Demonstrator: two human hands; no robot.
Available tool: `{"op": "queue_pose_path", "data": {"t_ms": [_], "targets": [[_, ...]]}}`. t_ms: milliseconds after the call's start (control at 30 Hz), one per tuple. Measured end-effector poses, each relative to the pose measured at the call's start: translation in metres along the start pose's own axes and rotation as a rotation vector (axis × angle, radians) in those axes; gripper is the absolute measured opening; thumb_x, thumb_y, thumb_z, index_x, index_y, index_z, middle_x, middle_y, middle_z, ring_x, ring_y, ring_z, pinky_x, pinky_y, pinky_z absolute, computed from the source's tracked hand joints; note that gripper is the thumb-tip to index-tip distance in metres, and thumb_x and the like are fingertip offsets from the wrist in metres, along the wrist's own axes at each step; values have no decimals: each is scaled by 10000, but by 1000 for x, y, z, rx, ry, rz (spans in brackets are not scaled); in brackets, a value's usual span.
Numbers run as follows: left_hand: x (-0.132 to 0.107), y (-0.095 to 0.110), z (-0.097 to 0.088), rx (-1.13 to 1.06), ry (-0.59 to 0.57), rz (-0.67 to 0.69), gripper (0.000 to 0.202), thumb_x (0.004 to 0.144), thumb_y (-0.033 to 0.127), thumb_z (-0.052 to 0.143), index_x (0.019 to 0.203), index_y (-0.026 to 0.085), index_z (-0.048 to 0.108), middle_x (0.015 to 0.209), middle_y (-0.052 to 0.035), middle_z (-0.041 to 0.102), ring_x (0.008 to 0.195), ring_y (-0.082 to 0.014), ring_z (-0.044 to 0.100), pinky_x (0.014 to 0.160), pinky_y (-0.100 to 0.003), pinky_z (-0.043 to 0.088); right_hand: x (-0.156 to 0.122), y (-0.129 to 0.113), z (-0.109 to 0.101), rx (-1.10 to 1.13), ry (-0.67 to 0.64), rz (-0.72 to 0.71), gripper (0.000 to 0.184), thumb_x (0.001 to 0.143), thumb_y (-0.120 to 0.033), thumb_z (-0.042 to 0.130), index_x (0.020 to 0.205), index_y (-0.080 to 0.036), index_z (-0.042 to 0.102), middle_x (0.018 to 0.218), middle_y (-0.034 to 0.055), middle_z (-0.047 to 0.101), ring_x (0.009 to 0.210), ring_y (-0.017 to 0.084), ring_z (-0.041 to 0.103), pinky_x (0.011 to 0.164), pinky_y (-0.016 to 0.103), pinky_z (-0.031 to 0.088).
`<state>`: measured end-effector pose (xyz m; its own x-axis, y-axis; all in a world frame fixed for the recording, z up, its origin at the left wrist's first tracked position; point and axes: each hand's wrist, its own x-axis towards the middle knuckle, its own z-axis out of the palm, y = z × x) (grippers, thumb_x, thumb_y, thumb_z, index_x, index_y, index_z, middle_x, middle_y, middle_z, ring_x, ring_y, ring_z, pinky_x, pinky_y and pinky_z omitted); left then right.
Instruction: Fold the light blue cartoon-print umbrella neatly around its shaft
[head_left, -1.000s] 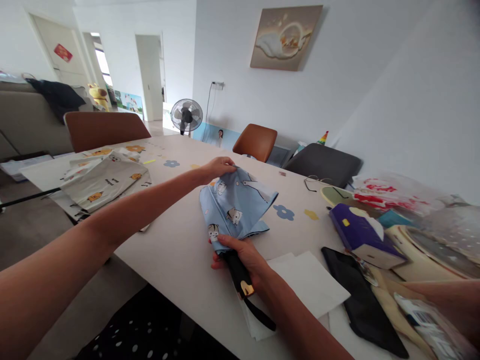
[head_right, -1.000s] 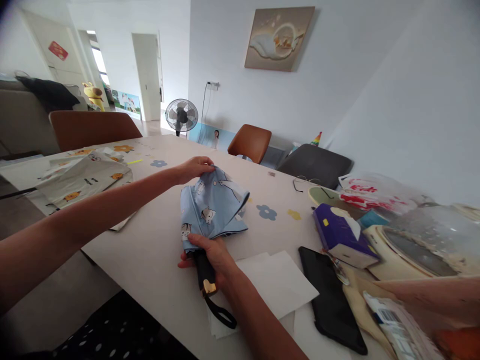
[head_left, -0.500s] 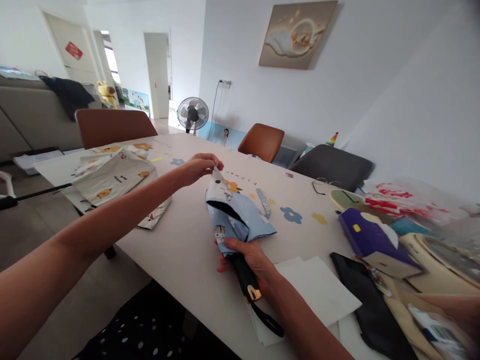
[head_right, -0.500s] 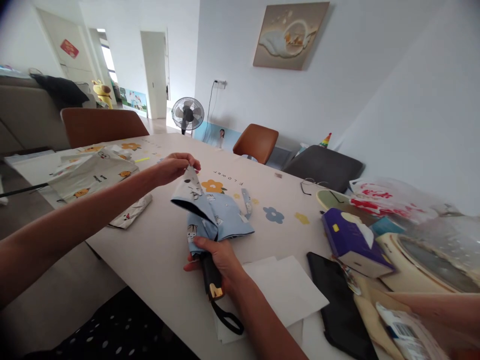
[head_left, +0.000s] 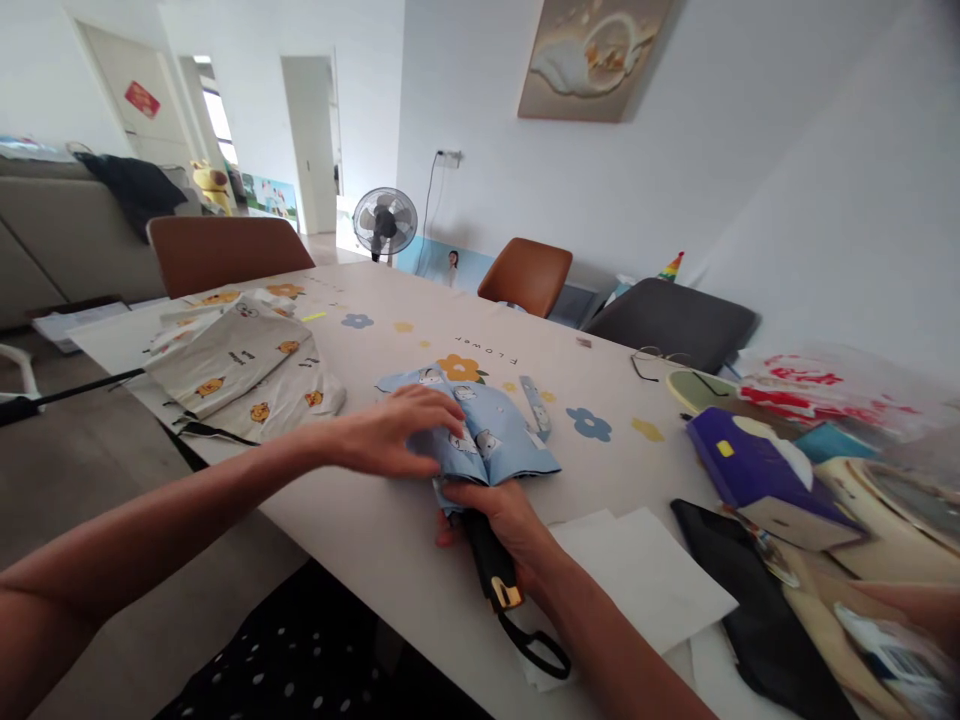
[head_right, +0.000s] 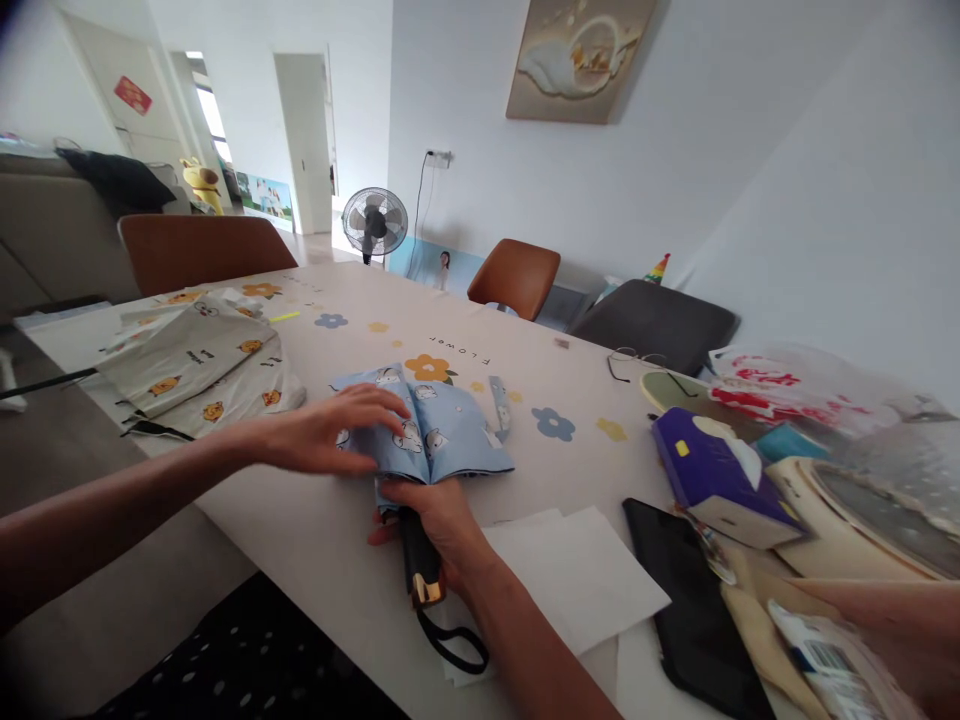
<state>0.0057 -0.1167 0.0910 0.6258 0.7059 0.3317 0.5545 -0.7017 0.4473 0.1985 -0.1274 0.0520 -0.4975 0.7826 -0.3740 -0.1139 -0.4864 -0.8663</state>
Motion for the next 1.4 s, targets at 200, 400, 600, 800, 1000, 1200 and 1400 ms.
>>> {"op": "queue_pose_path", "data": {"t_ms": [200,400,600,800,1000,1200,1400], "targets": [[-2,24,24,402,-7,89,293,760,159,505,1049,202,524,1144,-61,551,1113,-206,433,1031,-425,182,-6,-4,5,-34,-69,-40,349,586,-138,661,926,-126,578,742,44,620,636,183,607,507,339,548],[1,15,28,518,131,101,175,841,140,407,858,171,579,939,-49,611,905,-161,521,802,-283,395,-6,-4,8,-14,-48,15,466,552,-97,660,1002,-140,548,769,49,621,664,192,616,491,320,548],[-16,9,44,471,222,-28,168,832,113,404,846,169,561,857,-41,587,829,-142,516,698,-245,408,-4,-6,5,-10,-35,-9,355,562,-68,649,908,-122,594,706,30,607,610,162,592,475,271,534],[-20,13,55,575,133,-156,96,794,121,416,789,168,500,818,-43,529,742,-165,460,508,-249,326,-3,-4,5,94,8,72,203,696,-308,629,742,-113,599,583,12,576,413,85,504,403,197,452],[-20,9,58,580,130,-157,100,712,83,440,743,176,455,780,-39,497,721,-168,437,472,-262,261,0,-1,10,227,73,121,268,737,-350,603,862,-114,617,657,51,626,527,149,584,462,267,502],[-22,10,59,519,132,-180,72,725,104,433,730,174,450,764,-30,499,699,-153,443,491,-260,282,0,2,7,86,102,59,224,694,-300,656,787,-101,610,618,39,609,462,117,553,412,219,456],[-29,10,55,380,109,-258,136,710,91,429,787,180,497,807,-27,523,764,-161,475,572,-252,369,1,3,1,-19,141,-47,208,641,-249,689,763,-128,572,558,-14,526,420,89,460,330,197,367]]}}
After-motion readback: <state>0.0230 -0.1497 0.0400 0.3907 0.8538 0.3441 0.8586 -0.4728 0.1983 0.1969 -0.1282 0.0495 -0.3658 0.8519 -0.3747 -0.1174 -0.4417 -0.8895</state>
